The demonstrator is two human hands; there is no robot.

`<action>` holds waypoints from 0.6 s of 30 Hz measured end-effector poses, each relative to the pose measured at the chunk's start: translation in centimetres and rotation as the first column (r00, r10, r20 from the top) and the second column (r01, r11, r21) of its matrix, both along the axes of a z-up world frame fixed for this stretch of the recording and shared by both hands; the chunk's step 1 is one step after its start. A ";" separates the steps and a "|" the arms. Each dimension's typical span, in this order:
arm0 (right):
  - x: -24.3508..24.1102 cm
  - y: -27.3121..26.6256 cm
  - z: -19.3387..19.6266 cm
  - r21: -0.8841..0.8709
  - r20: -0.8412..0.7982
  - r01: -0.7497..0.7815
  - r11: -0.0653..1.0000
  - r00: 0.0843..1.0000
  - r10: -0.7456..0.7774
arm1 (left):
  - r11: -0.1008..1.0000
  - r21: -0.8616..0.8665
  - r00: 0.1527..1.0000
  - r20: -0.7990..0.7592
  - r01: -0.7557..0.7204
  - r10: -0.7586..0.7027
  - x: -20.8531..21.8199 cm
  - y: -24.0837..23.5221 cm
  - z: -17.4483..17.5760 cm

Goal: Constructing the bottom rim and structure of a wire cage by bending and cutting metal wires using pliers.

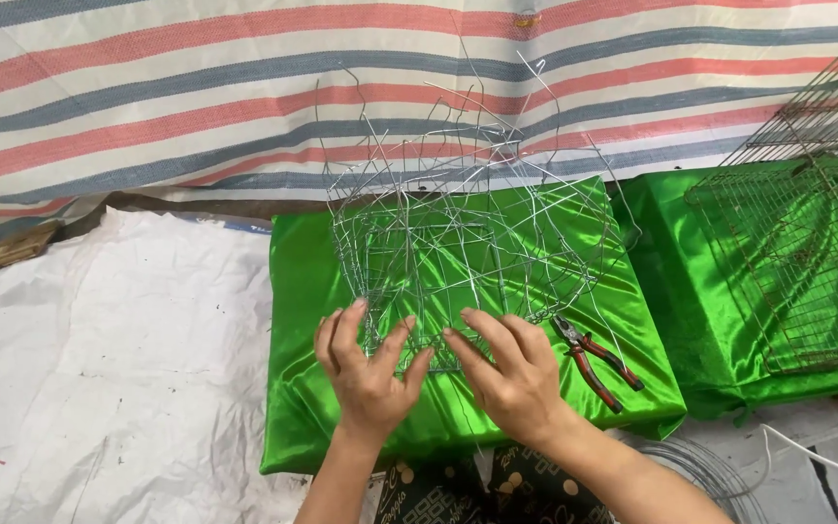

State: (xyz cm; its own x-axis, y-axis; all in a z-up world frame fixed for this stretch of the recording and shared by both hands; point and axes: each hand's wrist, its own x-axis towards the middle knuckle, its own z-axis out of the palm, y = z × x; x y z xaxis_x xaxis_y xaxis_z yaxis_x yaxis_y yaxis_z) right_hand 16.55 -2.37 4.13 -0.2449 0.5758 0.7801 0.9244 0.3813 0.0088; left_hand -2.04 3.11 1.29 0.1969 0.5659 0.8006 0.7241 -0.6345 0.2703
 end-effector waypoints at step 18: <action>0.6 1.1 -2.1 0.016 0.150 0.011 1.000 0.989 -0.014 | 0.908 -0.357 0.966 0.208 0.219 -0.151 0.2 0.9 0.7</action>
State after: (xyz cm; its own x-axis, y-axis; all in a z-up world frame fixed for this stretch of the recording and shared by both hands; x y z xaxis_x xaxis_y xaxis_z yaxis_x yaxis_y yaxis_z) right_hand 17.13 -1.28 2.02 -0.3525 0.5682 0.7436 0.9169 0.3686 0.1530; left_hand -1.88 3.99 2.03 0.2059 0.7967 0.5683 0.5246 -0.5801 0.6232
